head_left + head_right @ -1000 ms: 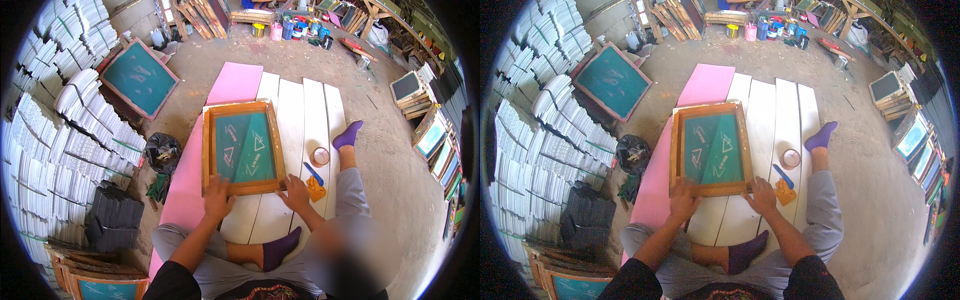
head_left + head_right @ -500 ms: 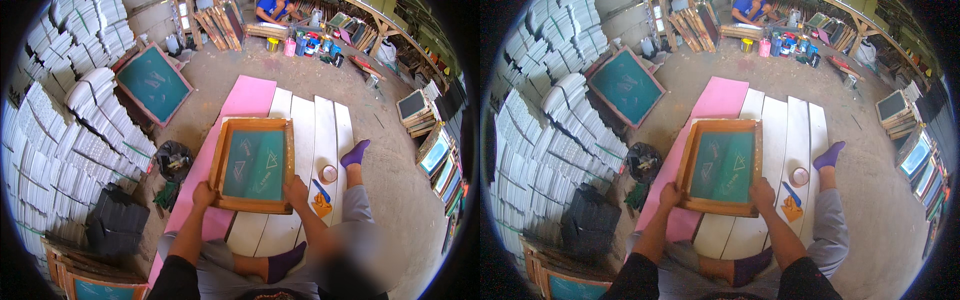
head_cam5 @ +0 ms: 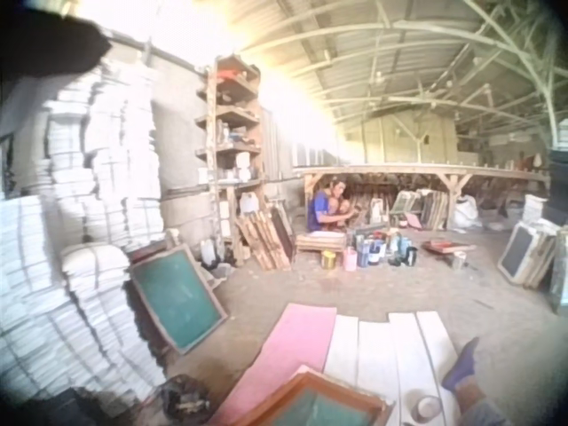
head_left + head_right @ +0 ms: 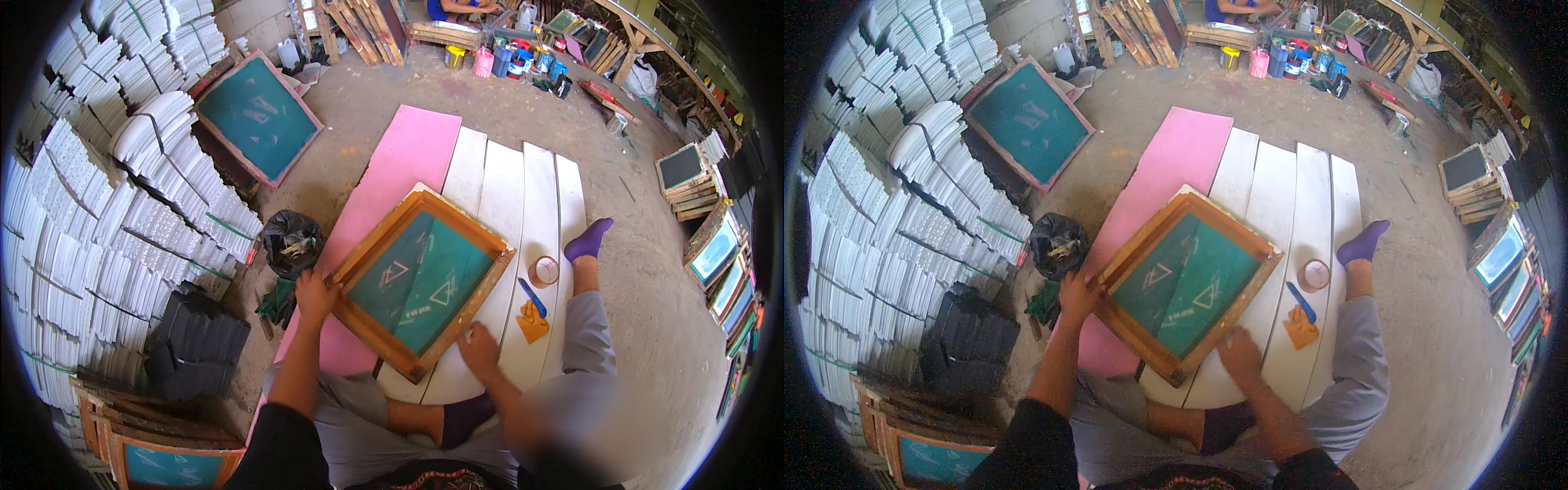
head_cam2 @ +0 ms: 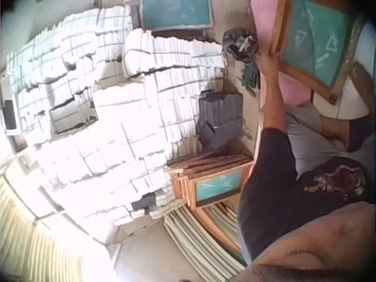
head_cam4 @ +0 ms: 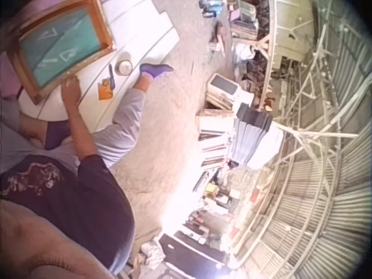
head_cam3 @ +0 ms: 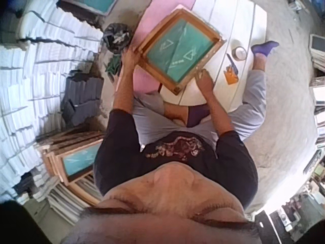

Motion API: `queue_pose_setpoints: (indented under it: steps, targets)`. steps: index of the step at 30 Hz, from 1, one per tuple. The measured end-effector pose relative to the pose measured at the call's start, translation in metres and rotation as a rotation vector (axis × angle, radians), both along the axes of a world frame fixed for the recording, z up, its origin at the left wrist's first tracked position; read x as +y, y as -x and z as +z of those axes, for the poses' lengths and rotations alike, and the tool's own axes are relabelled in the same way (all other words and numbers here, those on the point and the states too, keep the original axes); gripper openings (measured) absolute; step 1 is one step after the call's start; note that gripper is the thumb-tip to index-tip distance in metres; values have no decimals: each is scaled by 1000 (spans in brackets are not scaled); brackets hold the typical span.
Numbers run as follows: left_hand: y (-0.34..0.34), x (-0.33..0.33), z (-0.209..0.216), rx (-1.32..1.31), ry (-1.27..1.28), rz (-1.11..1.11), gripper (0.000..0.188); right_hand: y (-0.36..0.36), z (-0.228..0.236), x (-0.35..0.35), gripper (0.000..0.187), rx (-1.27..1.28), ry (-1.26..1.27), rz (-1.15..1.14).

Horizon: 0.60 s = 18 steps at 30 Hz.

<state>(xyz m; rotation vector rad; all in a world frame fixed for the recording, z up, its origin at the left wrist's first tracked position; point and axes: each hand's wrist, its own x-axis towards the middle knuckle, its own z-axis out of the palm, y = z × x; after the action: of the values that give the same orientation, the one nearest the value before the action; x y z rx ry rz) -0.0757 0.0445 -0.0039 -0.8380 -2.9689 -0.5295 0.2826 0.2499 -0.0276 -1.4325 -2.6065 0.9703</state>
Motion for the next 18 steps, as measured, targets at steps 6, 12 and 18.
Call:
queue_pose_setpoints:
  steps: [6,12,18]
  targets:
    - [-81,-38,4,-806,130,212,65,16,31,96,70,-100,-410,727]
    - [-83,-22,-15,-699,-145,222,64,27,2,89,48,-32,-492,738]
    - [-23,-11,-41,-449,-316,273,60,29,17,31,57,71,-569,604]
